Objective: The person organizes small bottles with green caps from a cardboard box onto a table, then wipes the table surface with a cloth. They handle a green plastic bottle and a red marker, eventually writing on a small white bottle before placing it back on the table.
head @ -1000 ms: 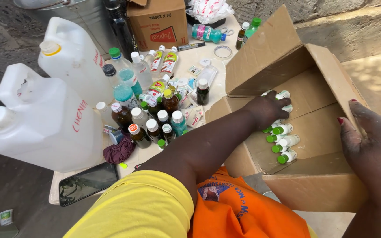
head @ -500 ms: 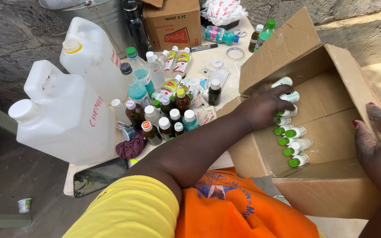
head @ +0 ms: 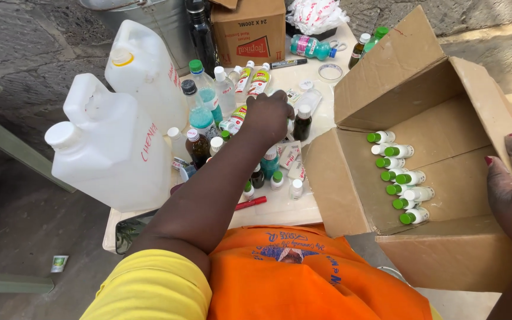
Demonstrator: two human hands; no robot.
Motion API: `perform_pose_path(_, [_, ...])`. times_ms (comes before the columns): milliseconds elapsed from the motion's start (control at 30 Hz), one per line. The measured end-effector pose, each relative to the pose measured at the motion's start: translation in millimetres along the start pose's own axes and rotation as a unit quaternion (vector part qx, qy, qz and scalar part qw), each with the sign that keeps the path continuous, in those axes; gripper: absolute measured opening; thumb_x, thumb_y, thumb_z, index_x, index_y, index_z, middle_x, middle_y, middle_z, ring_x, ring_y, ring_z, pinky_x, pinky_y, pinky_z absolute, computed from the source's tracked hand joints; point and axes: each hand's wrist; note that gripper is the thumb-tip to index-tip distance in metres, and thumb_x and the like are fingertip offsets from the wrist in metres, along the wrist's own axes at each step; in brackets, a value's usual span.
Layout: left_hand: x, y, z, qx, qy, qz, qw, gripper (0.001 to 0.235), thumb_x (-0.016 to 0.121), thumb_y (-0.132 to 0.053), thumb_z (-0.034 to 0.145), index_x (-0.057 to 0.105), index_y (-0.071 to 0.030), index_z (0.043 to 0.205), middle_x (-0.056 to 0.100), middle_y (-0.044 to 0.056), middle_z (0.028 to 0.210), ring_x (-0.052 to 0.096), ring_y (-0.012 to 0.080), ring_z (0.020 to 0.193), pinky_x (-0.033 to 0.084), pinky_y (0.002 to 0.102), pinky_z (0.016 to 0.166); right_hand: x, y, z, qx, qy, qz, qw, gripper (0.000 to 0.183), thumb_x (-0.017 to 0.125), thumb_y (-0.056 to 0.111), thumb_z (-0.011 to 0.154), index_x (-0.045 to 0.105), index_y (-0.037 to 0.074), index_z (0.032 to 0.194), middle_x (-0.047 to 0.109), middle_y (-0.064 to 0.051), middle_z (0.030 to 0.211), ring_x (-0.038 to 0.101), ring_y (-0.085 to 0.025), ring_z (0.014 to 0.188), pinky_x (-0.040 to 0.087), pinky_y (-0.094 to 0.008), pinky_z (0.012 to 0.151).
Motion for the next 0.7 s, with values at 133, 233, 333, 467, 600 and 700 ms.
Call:
perform_pose_path(133, [3.8,-15.0,6.4,-0.038,0.188,0.149,0.970,0.037,0.059,-0.030,0.092,0.066,-0.028,0.127,0.057,0.002,0.129,0.053,0.0358,0.125,0.033,0.060,0.107,-9.7,8.3,2.7,0.041,0.053,0.024,0.997,0.036,0.083,0.007,0.116,0.079,-0.013,0.145,0.080,-0.025,0.133,0.075,-0.034,0.111,0.059,-0.038,0.107])
perform_pose_path(233, [-4.8,-18.2,9.1,-0.047,0.257,0.177,0.949,0.043,0.056,-0.035,0.097,0.061,-0.021,0.137,0.058,0.004,0.138,0.046,0.0387,0.139,0.016,0.074,0.117,-14.5,11.6,9.8,0.062,0.071,0.043,0.995,0.035,0.080,0.007,0.116,0.077,-0.014,0.144,0.079,-0.025,0.129,0.073,-0.034,0.102,0.058,-0.038,0.098])
perform_pose_path(333, [-12.2,-18.5,7.9,-0.037,0.281,0.176,0.943,0.040,0.054,-0.031,0.098,0.062,-0.024,0.136,0.056,0.006,0.141,0.042,0.0410,0.143,0.004,0.080,0.119,-13.6,12.8,13.7,0.089,0.088,0.081,0.989,0.036,0.075,0.006,0.115,0.075,-0.017,0.144,0.077,-0.028,0.125,0.072,-0.037,0.101,0.056,-0.040,0.097])
perform_pose_path(467, [-10.4,-19.3,8.7,-0.036,0.259,0.137,0.956,0.042,0.052,-0.025,0.096,0.061,-0.026,0.137,0.050,0.009,0.144,0.042,0.0408,0.141,0.002,0.077,0.122,-15.2,13.1,13.1,0.089,0.085,0.079,0.989,0.034,0.076,0.005,0.117,0.076,-0.016,0.143,0.077,-0.027,0.126,0.072,-0.035,0.103,0.056,-0.039,0.100])
perform_pose_path(600, [-15.5,-35.4,-1.6,-0.025,0.241,0.151,0.958,0.057,0.053,-0.029,0.096,0.046,-0.026,0.152,0.040,0.011,0.160,0.016,0.0426,0.158,0.005,0.078,0.120,-10.8,9.0,5.0,0.063,0.064,0.050,0.995,0.037,0.081,0.006,0.118,0.078,-0.016,0.147,0.078,-0.026,0.127,0.072,-0.034,0.103,0.057,-0.038,0.098])
perform_pose_path(700, [-0.5,-70.9,-8.4,-0.029,0.202,0.208,0.957,0.046,0.061,-0.033,0.091,0.065,-0.024,0.136,0.063,0.010,0.138,0.046,0.0410,0.137,0.020,0.071,0.118,-13.8,11.9,6.9,0.047,0.052,0.034,0.997,0.038,0.083,0.005,0.116,0.078,-0.016,0.147,0.079,-0.027,0.134,0.075,-0.036,0.115,0.059,-0.040,0.111])
Point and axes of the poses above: each hand's wrist, its own z-axis towards the middle knuckle, its own x-axis out of the palm, y = z × x
